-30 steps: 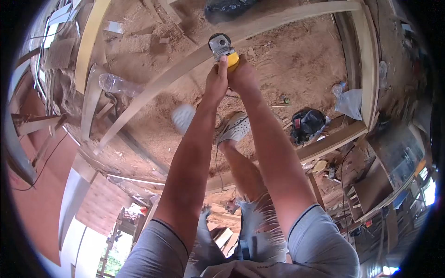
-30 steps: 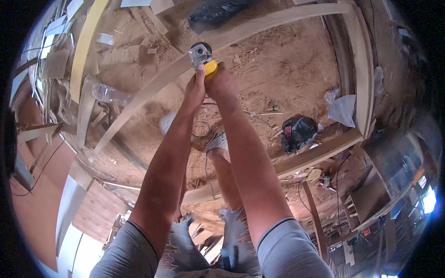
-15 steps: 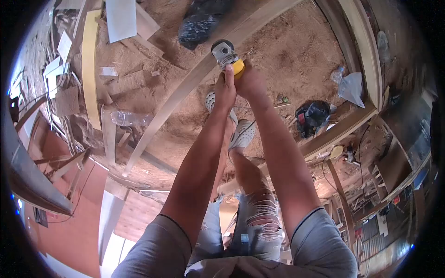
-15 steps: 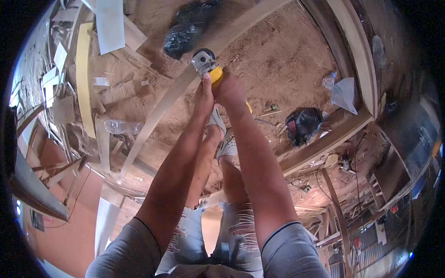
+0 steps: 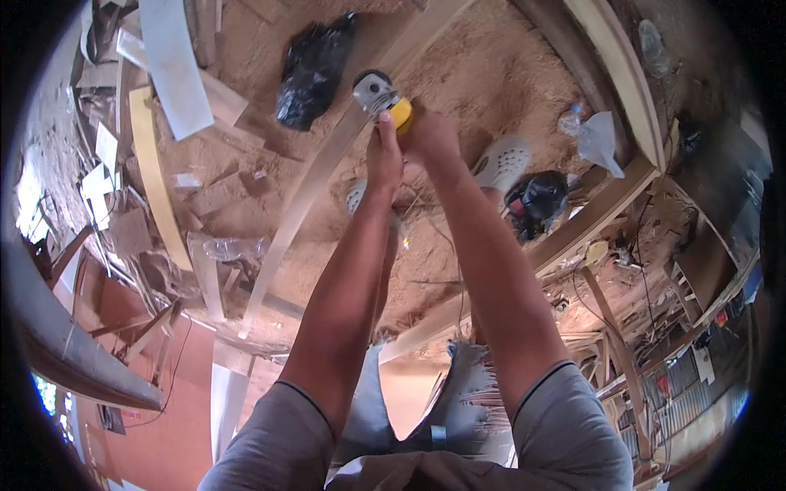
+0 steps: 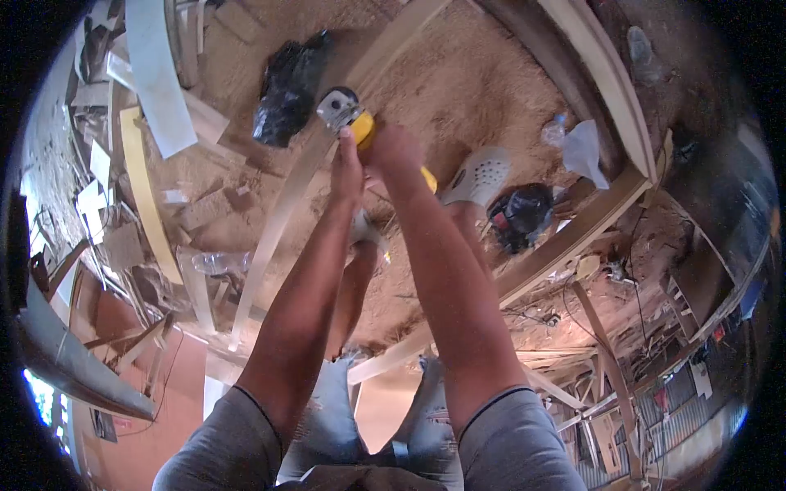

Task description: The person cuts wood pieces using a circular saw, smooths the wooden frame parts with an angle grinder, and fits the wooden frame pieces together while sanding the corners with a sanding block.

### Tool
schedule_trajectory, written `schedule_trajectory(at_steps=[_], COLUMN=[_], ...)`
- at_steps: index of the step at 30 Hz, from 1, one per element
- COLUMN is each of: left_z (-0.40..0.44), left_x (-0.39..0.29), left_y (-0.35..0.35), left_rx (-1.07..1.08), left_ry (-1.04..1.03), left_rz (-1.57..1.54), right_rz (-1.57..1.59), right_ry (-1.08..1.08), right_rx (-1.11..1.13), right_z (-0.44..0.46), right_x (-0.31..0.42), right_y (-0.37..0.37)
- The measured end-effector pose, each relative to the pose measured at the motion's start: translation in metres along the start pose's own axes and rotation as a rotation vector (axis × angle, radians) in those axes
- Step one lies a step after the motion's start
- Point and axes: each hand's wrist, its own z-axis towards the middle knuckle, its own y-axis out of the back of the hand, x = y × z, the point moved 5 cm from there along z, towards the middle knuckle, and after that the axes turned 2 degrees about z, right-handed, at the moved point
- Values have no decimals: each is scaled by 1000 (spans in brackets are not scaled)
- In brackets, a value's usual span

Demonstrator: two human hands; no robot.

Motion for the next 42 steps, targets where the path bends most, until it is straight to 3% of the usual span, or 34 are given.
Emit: schedule_trajectory(at_steps=[4, 10, 13, 19, 29, 34, 38, 42], left_z=[13, 32, 46, 67, 97, 82, 136, 149], left_x=[-27, -58, -74, -97, -148, -216, -190, -216], left_y=[-29, -88, -114, -156, -214, -247, -262, -293], left_rx=[4, -67, -77, -36, -72, -55, 34, 63], left_ry=[19, -37, -65, 39, 42, 81, -8, -26], left_rz=[143, -28, 69, -22, 35, 112, 232, 123], right_rz=[67, 57, 120, 100, 97, 274, 258, 180], right_ry=[-27, -80, -43, 23, -9, -65, -106, -69], right_rx=[2, 26, -12, 24, 21, -65, -77, -118], right_z=[19, 42, 60, 93, 135, 152, 164, 188], right_x=[-12, -25, -41, -58, -81, -87, -108, -114], right_y=[36, 101, 126, 169, 232, 255, 282, 309])
